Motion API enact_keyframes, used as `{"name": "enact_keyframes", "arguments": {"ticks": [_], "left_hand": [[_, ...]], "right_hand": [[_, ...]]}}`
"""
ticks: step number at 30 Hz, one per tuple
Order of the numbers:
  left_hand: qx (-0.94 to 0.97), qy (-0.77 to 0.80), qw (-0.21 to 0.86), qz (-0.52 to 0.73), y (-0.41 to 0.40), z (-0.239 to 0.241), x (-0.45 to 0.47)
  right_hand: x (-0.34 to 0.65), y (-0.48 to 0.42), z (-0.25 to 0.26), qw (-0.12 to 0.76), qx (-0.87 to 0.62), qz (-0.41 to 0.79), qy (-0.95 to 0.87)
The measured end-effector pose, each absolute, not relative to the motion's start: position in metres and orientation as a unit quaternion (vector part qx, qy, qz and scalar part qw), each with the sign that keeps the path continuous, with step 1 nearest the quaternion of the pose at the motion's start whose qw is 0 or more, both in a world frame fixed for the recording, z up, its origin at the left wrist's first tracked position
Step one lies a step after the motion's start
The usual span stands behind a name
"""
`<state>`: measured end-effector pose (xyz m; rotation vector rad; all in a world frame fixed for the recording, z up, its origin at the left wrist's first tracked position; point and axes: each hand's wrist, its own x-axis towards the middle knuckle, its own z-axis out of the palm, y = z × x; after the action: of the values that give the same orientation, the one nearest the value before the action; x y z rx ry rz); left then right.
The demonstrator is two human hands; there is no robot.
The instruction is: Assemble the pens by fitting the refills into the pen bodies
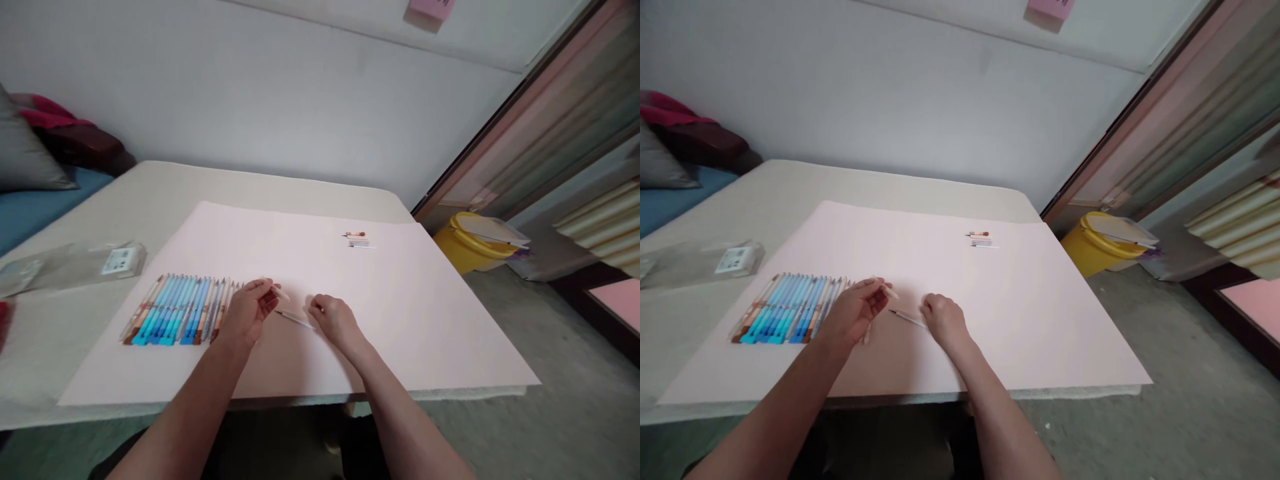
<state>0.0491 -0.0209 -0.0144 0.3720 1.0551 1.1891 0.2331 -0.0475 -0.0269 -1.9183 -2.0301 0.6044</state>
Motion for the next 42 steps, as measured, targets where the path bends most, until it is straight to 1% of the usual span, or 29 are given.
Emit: {"name": "enact_keyframes", "arguments": {"ticks": [4, 7, 10, 13, 15, 17, 22, 25, 27, 30, 33, 35, 37, 39, 41, 42], "left_hand": [[0.152, 0.479, 0.668, 0.549, -0.02, -0.012, 0.049], [0.131, 0.488, 0.676, 0.537, -0.02, -0.019, 0.05], [0.121, 0.492, 0.684, 0.524, -0.02, -0.028, 0.052], [0.104, 0.487, 0.694, 0.52, -0.019, -0.034, 0.055], [0.09, 0.476, 0.704, 0.52, -0.019, -0.035, 0.057], [0.082, 0.464, 0.712, 0.521, -0.018, -0.034, 0.06], [0.103, 0.462, 0.699, 0.536, -0.018, -0.028, 0.065], [0.141, 0.481, 0.693, 0.518, -0.024, -0.024, 0.067], [0.166, 0.491, 0.705, 0.483, -0.029, -0.022, 0.07], [0.189, 0.481, 0.73, 0.446, -0.035, -0.021, 0.074], [0.188, 0.466, 0.724, 0.473, -0.032, -0.021, 0.072], [0.171, 0.464, 0.698, 0.517, -0.025, -0.018, 0.063], [0.144, 0.463, 0.674, 0.557, -0.017, -0.014, 0.052], [0.11, 0.463, 0.661, 0.581, -0.01, -0.01, 0.041], [0.089, 0.461, 0.663, 0.583, -0.007, -0.008, 0.034], [0.084, 0.459, 0.668, 0.58, -0.007, -0.007, 0.032]], "right_hand": [[0.215, -0.047, -0.038, 0.038, -0.638, 0.169, -0.751], [0.207, -0.044, -0.046, -0.02, -0.634, 0.147, -0.759], [0.21, -0.041, -0.048, -0.043, -0.637, 0.131, -0.758], [0.222, -0.038, -0.043, -0.036, -0.665, 0.12, -0.736], [0.232, -0.037, -0.036, -0.02, -0.694, 0.13, -0.708], [0.24, -0.035, -0.029, 0.017, -0.713, 0.16, -0.683], [0.25, -0.035, -0.022, 0.2, -0.668, 0.318, -0.643], [0.245, -0.038, -0.027, 0.279, -0.622, 0.413, -0.604], [0.239, -0.04, -0.03, 0.301, -0.599, 0.453, -0.588], [0.229, -0.044, -0.029, 0.3, -0.578, 0.473, -0.593], [0.225, -0.046, -0.023, 0.28, -0.576, 0.453, -0.62], [0.227, -0.047, -0.02, 0.245, -0.604, 0.377, -0.658], [0.229, -0.048, -0.023, 0.171, -0.636, 0.261, -0.706], [0.228, -0.049, -0.029, 0.07, -0.643, 0.17, -0.744], [0.224, -0.05, -0.037, -0.009, -0.63, 0.13, -0.765], [0.221, -0.05, -0.04, -0.032, -0.623, 0.122, -0.772]]}}
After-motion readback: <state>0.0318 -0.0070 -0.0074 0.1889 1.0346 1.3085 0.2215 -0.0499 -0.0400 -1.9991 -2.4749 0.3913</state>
